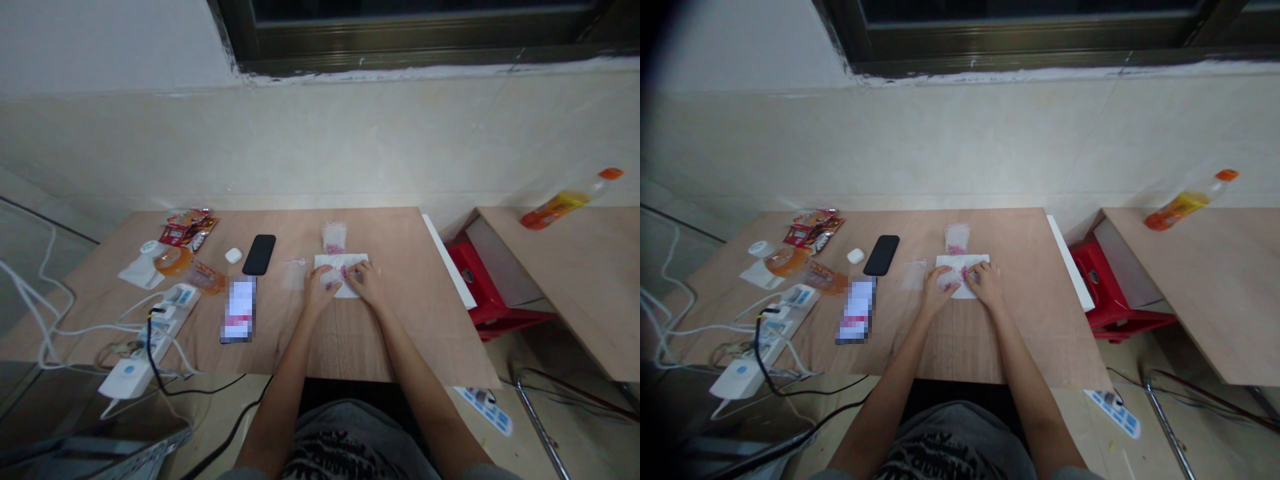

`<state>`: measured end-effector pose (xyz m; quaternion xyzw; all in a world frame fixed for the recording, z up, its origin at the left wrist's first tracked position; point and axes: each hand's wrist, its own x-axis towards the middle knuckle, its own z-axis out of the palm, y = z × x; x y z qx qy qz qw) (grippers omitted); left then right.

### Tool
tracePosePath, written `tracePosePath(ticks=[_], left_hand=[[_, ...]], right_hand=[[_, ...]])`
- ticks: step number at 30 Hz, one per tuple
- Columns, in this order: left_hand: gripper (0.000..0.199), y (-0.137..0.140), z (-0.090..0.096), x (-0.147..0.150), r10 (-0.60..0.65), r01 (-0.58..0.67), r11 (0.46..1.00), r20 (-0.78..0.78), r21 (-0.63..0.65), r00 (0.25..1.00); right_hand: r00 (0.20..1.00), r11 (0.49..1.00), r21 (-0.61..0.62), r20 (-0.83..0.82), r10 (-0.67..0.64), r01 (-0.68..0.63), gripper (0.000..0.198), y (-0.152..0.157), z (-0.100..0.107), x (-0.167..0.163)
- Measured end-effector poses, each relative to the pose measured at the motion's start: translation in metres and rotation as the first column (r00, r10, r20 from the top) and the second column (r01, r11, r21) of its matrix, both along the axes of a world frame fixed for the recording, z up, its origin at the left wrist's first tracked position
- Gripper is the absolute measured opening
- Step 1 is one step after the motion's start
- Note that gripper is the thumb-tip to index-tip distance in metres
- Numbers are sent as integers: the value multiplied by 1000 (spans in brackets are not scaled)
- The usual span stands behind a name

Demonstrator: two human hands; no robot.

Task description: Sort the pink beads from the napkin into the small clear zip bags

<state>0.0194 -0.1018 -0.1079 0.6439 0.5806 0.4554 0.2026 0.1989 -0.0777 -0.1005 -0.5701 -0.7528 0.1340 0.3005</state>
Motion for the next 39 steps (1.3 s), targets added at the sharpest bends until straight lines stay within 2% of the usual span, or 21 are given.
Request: tracePosePath(ticks=[6,11,14,21,27,30,33,36,39], left_hand=[[49,1,-2,0,-19,19,1000,-2,-7,1000],[49,1,-2,0,-15,15,1000,25,11,1000],[47,1,-2,0,-3,3,1000,31,13,1000],[49,0,-3,-1,43,-44,999,33,19,999],[50,-2,2,0,116,-115,992,-27,59,993],[54,-8,4,4,126,-124,990,-39,67,991],[62,-18,6,9,96,-97,994,37,49,995],[72,-28,12,9,54,-46,998,195,-45,979],[64,-35,22,3,47,18,984,359,-176,932]], right_hand=[[982,990,29,-124,140,-137,22,0,1,2],[968,977,-16,-137,210,-214,24,-2,8,1],[973,982,-23,-139,184,-189,26,-3,9,1],[999,1000,16,-48,-11,11,21,1,0,3],[993,1000,-21,-122,0,-3,30,-8,8,-3],[974,991,-92,-214,72,-93,30,-18,10,-11],[937,987,-125,-346,49,-98,29,-28,6,-19],[881,989,-137,-474,-8,-64,28,-35,3,-21],[833,982,-145,-553,22,-122,28,-44,4,-18]])
